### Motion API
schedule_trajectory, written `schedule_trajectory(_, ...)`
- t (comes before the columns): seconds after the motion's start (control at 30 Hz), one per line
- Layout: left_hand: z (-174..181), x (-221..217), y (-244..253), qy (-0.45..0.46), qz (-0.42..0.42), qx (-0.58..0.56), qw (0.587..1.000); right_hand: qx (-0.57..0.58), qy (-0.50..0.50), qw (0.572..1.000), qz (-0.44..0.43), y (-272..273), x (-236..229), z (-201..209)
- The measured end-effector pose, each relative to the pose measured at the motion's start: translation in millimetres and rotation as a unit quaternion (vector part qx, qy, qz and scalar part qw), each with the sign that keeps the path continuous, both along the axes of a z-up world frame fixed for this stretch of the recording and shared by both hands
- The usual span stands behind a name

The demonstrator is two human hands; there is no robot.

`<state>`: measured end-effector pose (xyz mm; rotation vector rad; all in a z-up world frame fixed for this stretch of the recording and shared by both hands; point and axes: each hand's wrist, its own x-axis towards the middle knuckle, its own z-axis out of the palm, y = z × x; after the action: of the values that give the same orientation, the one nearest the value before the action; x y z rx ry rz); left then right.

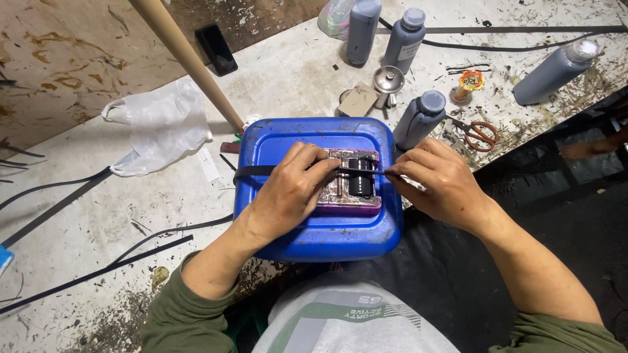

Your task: Applying edge paint to long leather strips using a specialized applicator and hanging them on a rack to dry.

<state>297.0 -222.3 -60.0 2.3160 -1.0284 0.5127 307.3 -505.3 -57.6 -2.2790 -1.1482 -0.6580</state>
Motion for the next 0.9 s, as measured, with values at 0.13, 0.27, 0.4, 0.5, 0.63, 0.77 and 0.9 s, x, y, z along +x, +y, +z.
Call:
schedule_trajectory(0.13, -2, 0, -3, 0.009, 0.003, -0.026, 1.0, 0.003, -0.006, 1.0, -0.014, -7, -2, -4)
schedule_trajectory(0.27, 5, -4, -6, 0.022, -0.002, -0.034, 0.999, 0.001, -0.011, 1.0, -0.027, -14, -4, -8)
schedule_trajectory(0.4, 1, -3, -10, 0.021, -0.01, -0.027, 0.999, -0.01, -0.022, 0.999, -0.038, -19, -5, -11)
schedule_trajectory(0.5, -1, -1, -13, 0.018, -0.019, -0.034, 0.999, -0.048, -0.055, 0.995, -0.063, -18, -7, -7)
schedule_trajectory(0.63, -4, -1, -15, 0.016, -0.022, -0.042, 0.999, -0.082, -0.08, 0.991, -0.065, 2, -8, 7)
schedule_trajectory(0.77, -8, -1, -15, 0.007, -0.025, -0.036, 0.999, -0.049, -0.105, 0.993, -0.023, 26, -1, 10)
schedule_trajectory(0.9, -11, -1, -17, 0.002, -0.024, -0.035, 0.999, -0.048, -0.125, 0.991, -0.011, 31, 7, 2)
